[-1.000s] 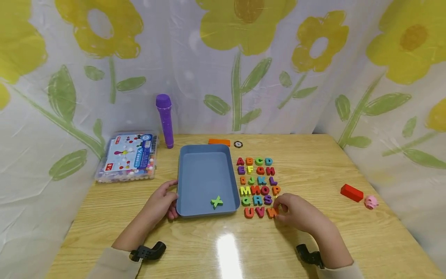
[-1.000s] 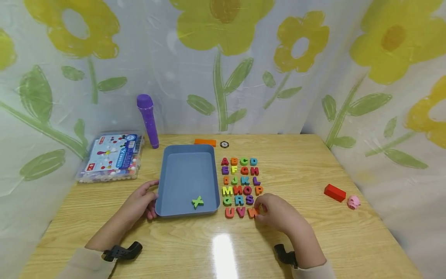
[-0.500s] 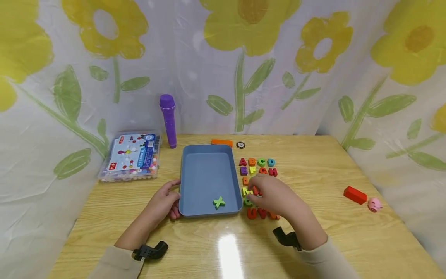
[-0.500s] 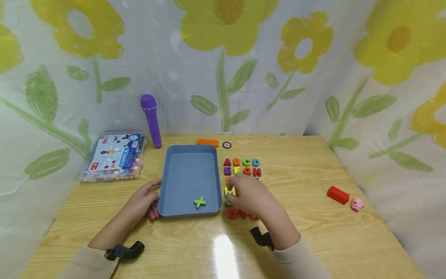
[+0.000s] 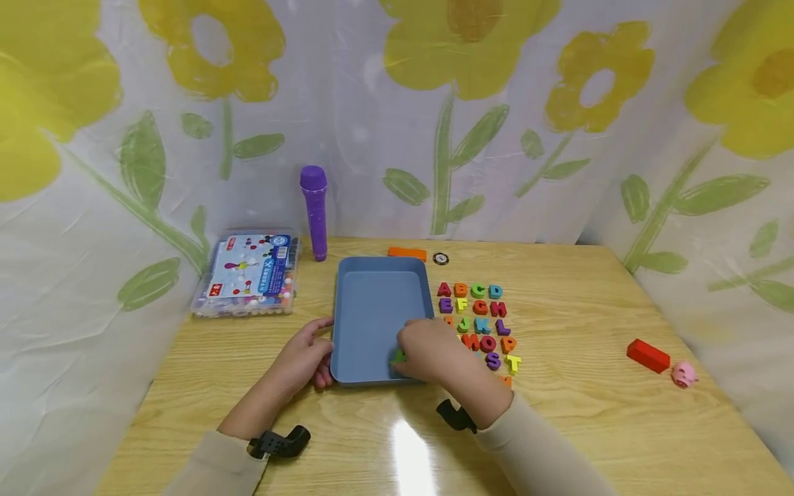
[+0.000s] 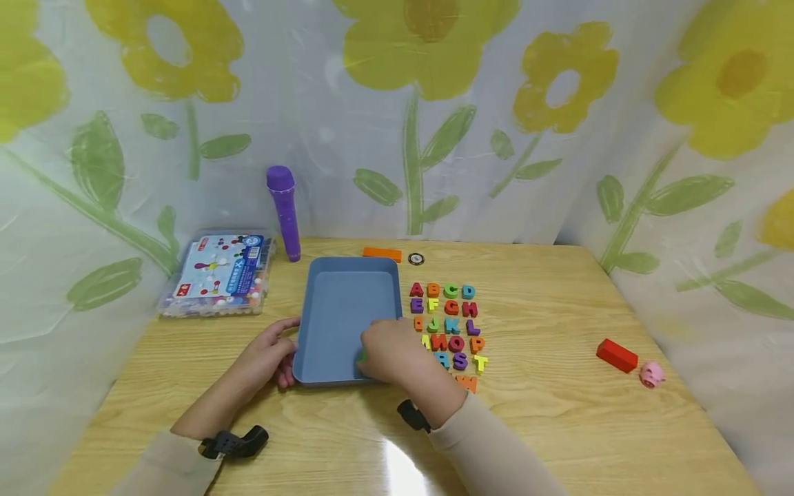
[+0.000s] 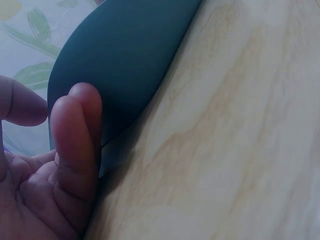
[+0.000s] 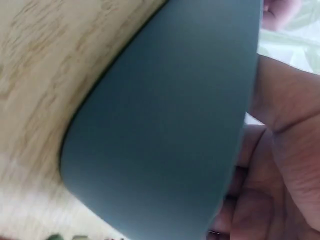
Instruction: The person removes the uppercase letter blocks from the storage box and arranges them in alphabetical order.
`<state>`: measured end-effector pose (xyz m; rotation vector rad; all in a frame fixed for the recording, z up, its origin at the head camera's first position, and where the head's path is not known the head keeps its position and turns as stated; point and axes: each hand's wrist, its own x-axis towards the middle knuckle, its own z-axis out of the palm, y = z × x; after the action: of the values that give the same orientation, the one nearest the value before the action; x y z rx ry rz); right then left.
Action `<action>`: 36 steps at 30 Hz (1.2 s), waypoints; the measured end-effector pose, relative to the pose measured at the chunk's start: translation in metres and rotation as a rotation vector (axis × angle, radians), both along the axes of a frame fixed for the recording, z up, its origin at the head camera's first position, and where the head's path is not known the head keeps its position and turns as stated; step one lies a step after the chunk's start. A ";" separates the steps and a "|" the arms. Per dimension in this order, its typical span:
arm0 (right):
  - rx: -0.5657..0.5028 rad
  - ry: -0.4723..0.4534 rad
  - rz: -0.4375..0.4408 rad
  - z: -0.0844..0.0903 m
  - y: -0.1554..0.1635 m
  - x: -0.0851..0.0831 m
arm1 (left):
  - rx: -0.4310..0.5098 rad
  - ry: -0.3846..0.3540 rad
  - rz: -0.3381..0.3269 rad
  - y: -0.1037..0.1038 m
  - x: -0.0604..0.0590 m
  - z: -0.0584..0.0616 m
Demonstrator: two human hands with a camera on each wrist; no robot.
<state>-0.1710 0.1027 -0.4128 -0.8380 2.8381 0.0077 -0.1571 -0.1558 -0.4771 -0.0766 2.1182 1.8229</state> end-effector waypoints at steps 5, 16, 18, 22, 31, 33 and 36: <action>-0.008 -0.004 0.020 0.000 0.002 0.001 | -0.001 0.001 -0.011 0.004 0.000 0.002; -0.243 -0.026 -0.135 0.033 0.069 0.010 | -0.009 0.003 -0.009 0.003 0.003 0.002; -0.261 -0.008 -0.194 0.039 0.095 0.017 | -0.011 0.003 -0.012 0.003 0.002 0.002; -0.252 0.016 -0.274 0.039 0.144 0.033 | -0.010 0.009 -0.020 0.004 0.000 0.002; -0.224 -0.137 -0.365 0.006 0.188 0.060 | -0.035 0.009 -0.016 0.002 -0.001 0.002; -0.224 -0.151 -0.375 0.001 0.188 0.064 | -0.033 0.005 -0.016 0.002 -0.001 0.002; -0.230 -0.153 -0.375 -0.003 0.187 0.067 | -0.031 0.005 -0.021 0.002 0.000 0.003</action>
<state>-0.1043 0.2900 -0.4162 -0.3131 2.8345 -0.4195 -0.1573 -0.1542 -0.4746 -0.0571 2.1427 1.7812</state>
